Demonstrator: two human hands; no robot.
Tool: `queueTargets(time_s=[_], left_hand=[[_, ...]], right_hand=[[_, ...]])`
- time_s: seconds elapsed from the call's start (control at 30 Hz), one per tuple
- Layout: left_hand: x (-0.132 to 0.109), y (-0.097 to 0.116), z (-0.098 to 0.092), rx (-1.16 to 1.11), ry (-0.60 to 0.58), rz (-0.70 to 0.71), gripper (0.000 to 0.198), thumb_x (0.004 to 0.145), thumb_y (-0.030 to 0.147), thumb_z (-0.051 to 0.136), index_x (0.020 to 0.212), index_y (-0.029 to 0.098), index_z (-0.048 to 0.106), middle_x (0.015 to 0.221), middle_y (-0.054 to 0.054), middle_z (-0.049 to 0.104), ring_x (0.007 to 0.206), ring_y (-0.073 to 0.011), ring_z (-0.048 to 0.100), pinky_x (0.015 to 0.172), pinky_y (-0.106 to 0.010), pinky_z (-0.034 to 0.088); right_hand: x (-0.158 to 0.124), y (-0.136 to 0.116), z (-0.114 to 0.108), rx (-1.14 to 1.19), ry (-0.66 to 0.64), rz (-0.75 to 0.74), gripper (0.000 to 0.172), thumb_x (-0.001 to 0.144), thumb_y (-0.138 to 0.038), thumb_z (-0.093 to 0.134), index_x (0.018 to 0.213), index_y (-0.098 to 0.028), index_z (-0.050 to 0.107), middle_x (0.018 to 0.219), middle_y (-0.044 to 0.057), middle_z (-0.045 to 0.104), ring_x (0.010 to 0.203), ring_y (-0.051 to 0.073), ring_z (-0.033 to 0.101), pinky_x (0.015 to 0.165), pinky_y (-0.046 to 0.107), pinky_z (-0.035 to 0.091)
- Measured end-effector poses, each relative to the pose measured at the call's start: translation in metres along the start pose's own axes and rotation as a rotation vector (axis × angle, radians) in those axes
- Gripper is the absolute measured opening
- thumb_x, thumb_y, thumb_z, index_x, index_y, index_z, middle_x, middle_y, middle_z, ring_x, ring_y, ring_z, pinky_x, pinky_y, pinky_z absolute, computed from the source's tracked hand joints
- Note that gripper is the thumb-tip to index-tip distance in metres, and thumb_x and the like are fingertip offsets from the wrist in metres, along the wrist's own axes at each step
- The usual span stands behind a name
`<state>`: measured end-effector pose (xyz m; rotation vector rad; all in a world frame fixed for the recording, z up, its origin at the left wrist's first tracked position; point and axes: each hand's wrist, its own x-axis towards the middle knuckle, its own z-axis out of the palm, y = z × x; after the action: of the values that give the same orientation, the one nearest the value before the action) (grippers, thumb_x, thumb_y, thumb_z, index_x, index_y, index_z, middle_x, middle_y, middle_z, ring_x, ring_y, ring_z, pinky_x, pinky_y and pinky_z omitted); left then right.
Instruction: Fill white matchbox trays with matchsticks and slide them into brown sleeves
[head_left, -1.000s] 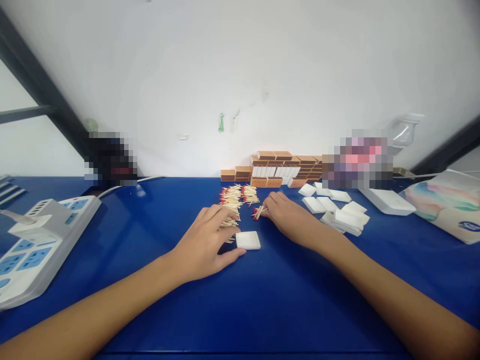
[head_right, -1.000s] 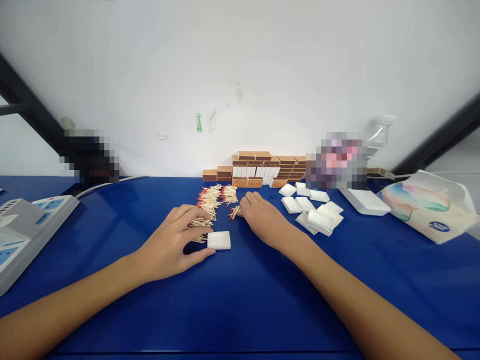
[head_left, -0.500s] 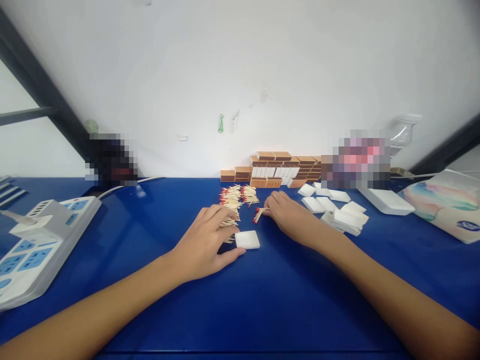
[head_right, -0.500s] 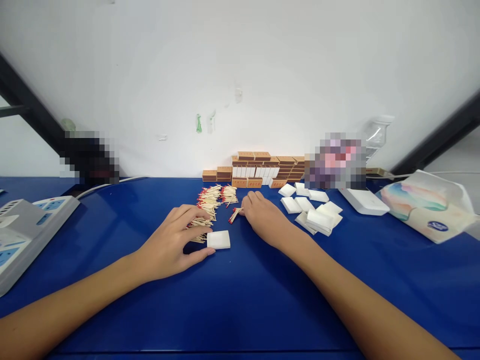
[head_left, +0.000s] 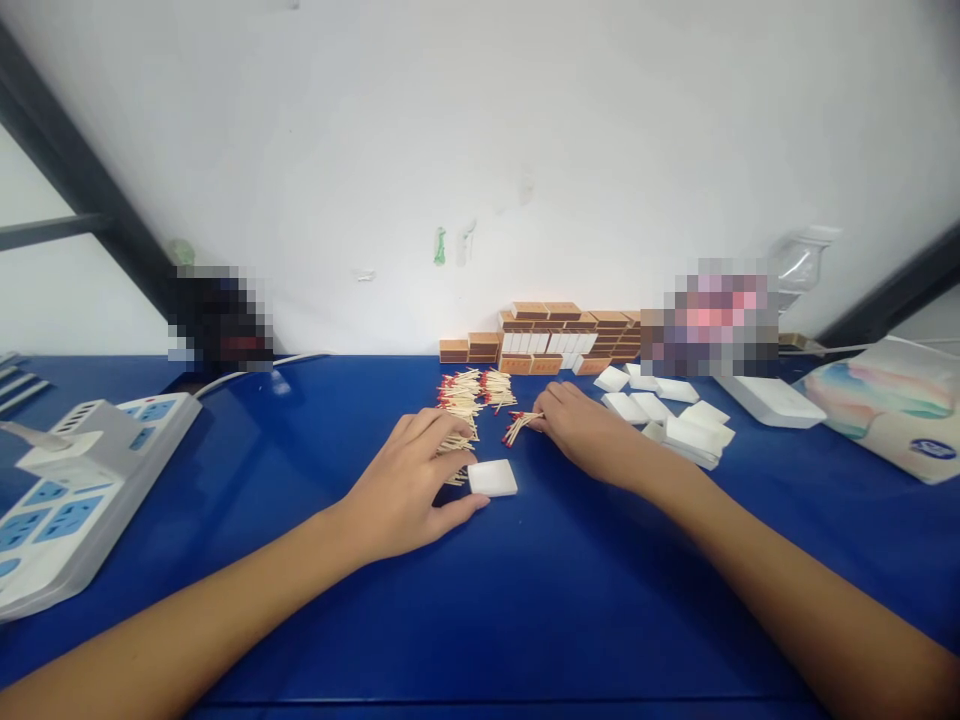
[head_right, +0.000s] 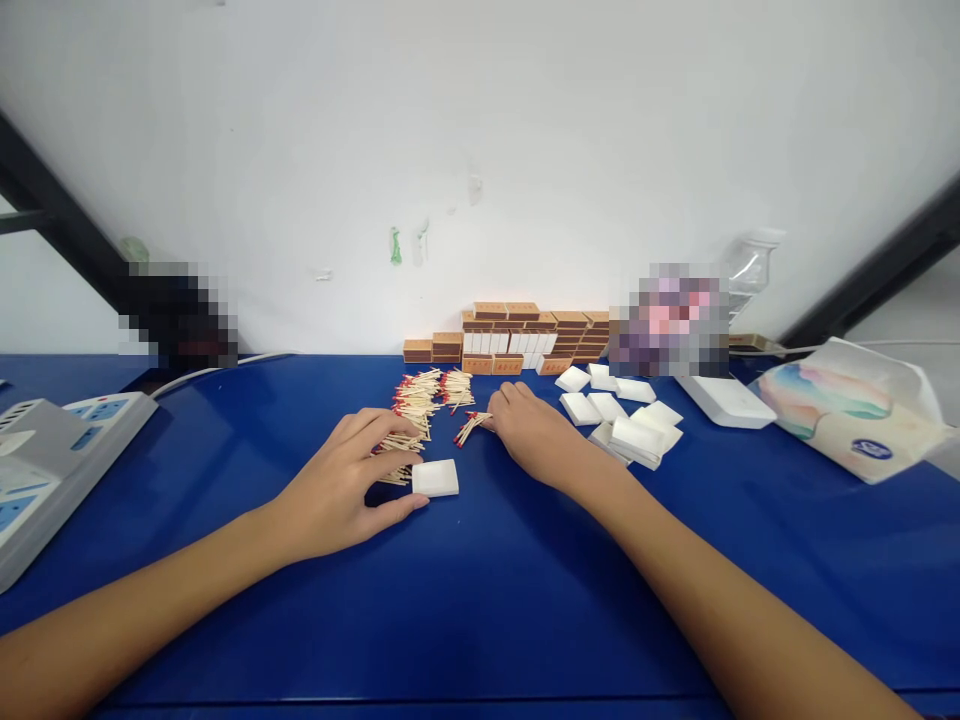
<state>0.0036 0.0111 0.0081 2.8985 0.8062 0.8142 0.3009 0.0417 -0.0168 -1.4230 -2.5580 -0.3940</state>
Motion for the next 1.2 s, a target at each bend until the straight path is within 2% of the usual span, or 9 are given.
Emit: queueTargets(time_s=[0.27, 0.47, 0.53, 0.63, 0.77, 0.83, 0.93, 1.07, 1.2], left_hand=[[0.001, 0.0, 0.0, -0.004, 0.015, -0.006, 0.027, 0.094, 0.041, 0.072, 0.109, 0.018, 0.075, 0.127, -0.013, 0.066, 0.124, -0.0325, 0.057, 0.099, -0.051, 0.049], [0.0, -0.001, 0.0, -0.003, 0.018, -0.007, 0.027, 0.094, 0.041, 0.073, 0.109, 0.018, 0.075, 0.128, -0.013, 0.065, 0.126, -0.0323, 0.056, 0.1, -0.051, 0.047], [0.0, -0.001, 0.0, -0.004, 0.025, -0.004, 0.027, 0.094, 0.04, 0.073, 0.109, 0.018, 0.075, 0.128, -0.013, 0.065, 0.125, -0.032, 0.056, 0.1, -0.05, 0.047], [0.0, -0.001, 0.0, -0.006, 0.029, -0.009, 0.027, 0.094, 0.04, 0.073, 0.11, 0.018, 0.075, 0.127, -0.013, 0.066, 0.125, -0.0318, 0.056, 0.1, -0.049, 0.047], [0.002, -0.001, 0.0, -0.009, 0.026, -0.019, 0.027, 0.094, 0.04, 0.073, 0.11, 0.019, 0.074, 0.128, -0.012, 0.065, 0.125, -0.0316, 0.056, 0.101, -0.049, 0.047], [0.002, -0.001, 0.0, -0.009, 0.027, -0.019, 0.026, 0.094, 0.04, 0.073, 0.11, 0.019, 0.074, 0.129, -0.012, 0.065, 0.125, -0.0314, 0.056, 0.101, -0.049, 0.047], [0.002, 0.0, 0.0, -0.009, 0.032, -0.007, 0.024, 0.094, 0.039, 0.073, 0.107, 0.019, 0.073, 0.129, -0.012, 0.065, 0.125, -0.0311, 0.056, 0.101, -0.048, 0.047], [0.002, 0.001, 0.0, -0.025, 0.031, 0.003, 0.023, 0.095, 0.039, 0.072, 0.107, 0.02, 0.073, 0.129, -0.012, 0.066, 0.125, -0.0307, 0.056, 0.102, -0.048, 0.048], [0.003, 0.001, -0.001, -0.031, 0.024, 0.009, 0.023, 0.095, 0.039, 0.072, 0.106, 0.019, 0.074, 0.128, -0.012, 0.066, 0.124, -0.0306, 0.057, 0.101, -0.049, 0.048]], right_hand=[[-0.002, 0.009, -0.009, 0.023, -0.029, -0.003, 0.033, 0.112, -0.031, 0.036, 0.095, -0.015, 0.06, 0.1, 0.017, 0.062, 0.09, 0.029, 0.056, 0.082, 0.041, 0.046], [-0.002, 0.026, -0.023, -0.04, 0.013, 0.039, 0.039, 0.111, -0.031, 0.032, 0.093, -0.014, 0.061, 0.095, 0.018, 0.062, 0.089, 0.031, 0.056, 0.083, 0.045, 0.046], [-0.003, 0.026, -0.03, 0.012, 0.052, 0.072, 0.037, 0.111, -0.033, 0.033, 0.092, -0.016, 0.06, 0.094, 0.016, 0.061, 0.087, 0.03, 0.057, 0.083, 0.045, 0.046], [-0.004, 0.009, -0.043, 0.238, 0.072, 0.081, 0.031, 0.111, -0.034, 0.037, 0.093, -0.019, 0.057, 0.097, 0.012, 0.062, 0.089, 0.026, 0.058, 0.083, 0.04, 0.048], [-0.006, -0.037, -0.061, 0.434, -0.006, -0.027, 0.029, 0.112, -0.031, 0.036, 0.096, -0.021, 0.058, 0.104, 0.009, 0.064, 0.094, 0.022, 0.059, 0.082, 0.035, 0.049], [-0.006, -0.058, -0.063, 0.389, -0.014, -0.106, 0.028, 0.113, -0.026, 0.035, 0.098, -0.02, 0.058, 0.101, 0.009, 0.064, 0.092, 0.022, 0.059, 0.082, 0.035, 0.049], [-0.007, -0.075, -0.054, 0.185, 0.01, -0.235, 0.031, 0.11, -0.016, 0.033, 0.094, -0.018, 0.06, 0.096, 0.011, 0.063, 0.086, 0.024, 0.056, 0.081, 0.039, 0.047], [-0.007, -0.08, -0.038, 0.008, 0.01, -0.266, 0.029, 0.105, -0.009, 0.038, 0.093, -0.017, 0.062, 0.094, 0.012, 0.064, 0.085, 0.026, 0.056, 0.083, 0.042, 0.047], [-0.008, -0.076, -0.039, 0.092, -0.014, -0.238, 0.02, 0.106, -0.014, 0.045, 0.1, -0.015, 0.064, 0.099, 0.012, 0.065, 0.09, 0.027, 0.059, 0.084, 0.042, 0.05]])
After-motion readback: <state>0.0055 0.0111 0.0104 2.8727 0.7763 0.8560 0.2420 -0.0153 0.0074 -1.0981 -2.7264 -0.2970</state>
